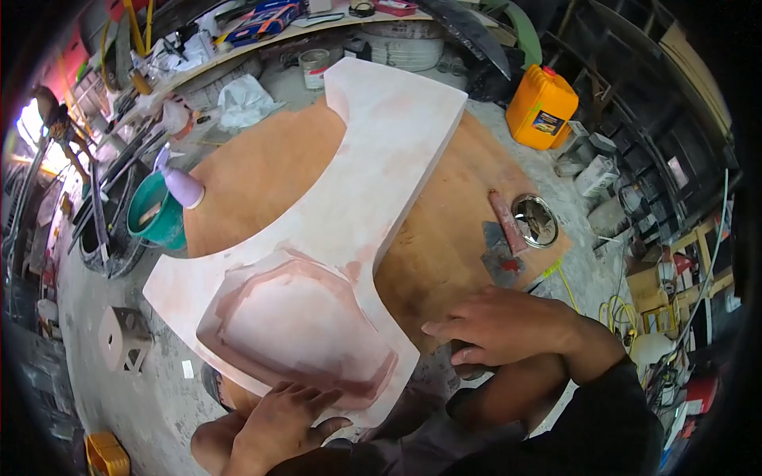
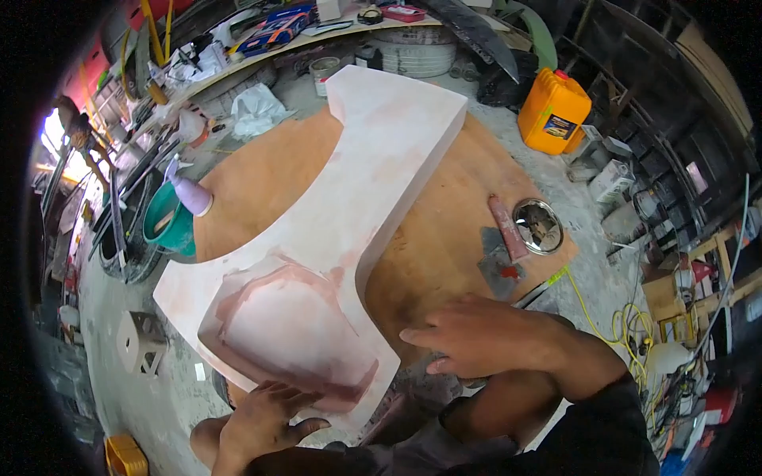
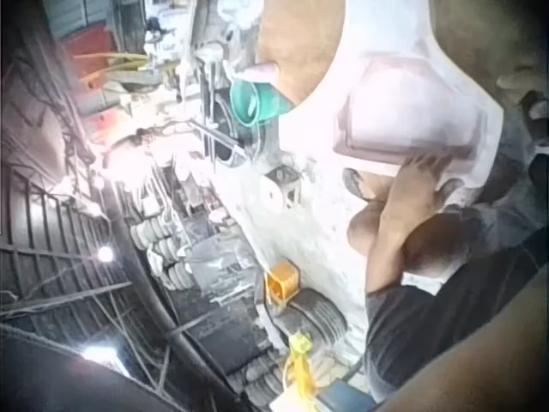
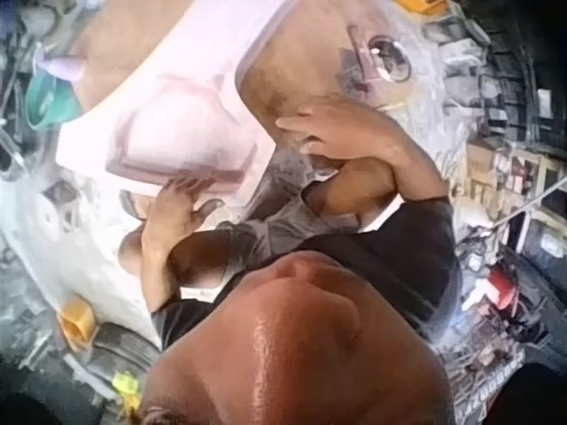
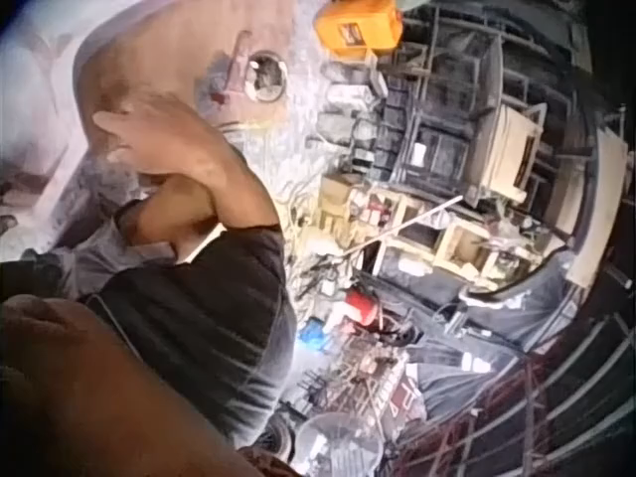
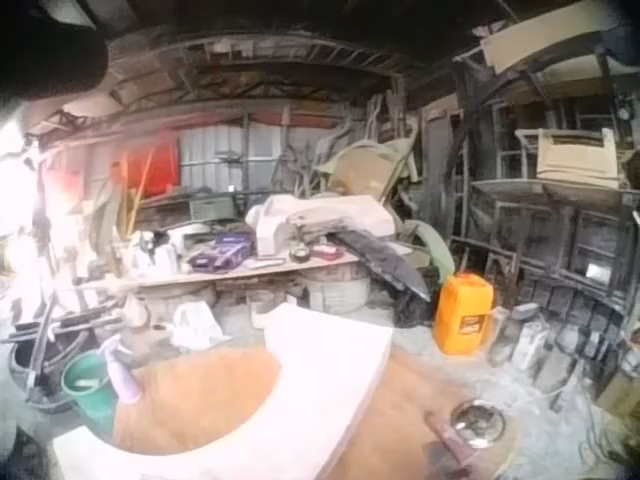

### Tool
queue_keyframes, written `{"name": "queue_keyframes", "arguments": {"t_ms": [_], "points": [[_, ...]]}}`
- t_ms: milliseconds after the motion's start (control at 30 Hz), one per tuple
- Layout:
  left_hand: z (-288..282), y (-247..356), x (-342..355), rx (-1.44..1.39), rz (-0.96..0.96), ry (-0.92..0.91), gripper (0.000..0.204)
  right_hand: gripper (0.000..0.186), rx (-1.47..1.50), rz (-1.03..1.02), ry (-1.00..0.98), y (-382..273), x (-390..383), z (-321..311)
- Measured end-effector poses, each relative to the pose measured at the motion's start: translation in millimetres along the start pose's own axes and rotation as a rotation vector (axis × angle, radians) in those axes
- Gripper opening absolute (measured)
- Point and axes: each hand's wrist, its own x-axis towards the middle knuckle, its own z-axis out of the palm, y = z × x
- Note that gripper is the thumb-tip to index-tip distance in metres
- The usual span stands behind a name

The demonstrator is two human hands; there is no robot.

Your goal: Applying body filler to a car component.

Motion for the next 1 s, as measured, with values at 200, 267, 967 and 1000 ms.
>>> {"name": "queue_keyframes", "arguments": {"t_ms": [200,267,967,1000], "points": [[-4,13,10,-0.004,0.014,0.057,0.046,0.051,0.009,-0.045,0.097,3,-5,2],[-7,17,13,0.015,0.007,0.024,0.045,0.054,-0.036,-0.052,0.084,4,-6,2],[0,13,15,-0.106,0.137,-0.024,0.03,0.056,-0.033,-0.05,0.041,10,-3,5],[0,11,14,-0.102,0.143,-0.004,0.03,0.056,-0.035,-0.05,0.043,10,-3,5]]}}
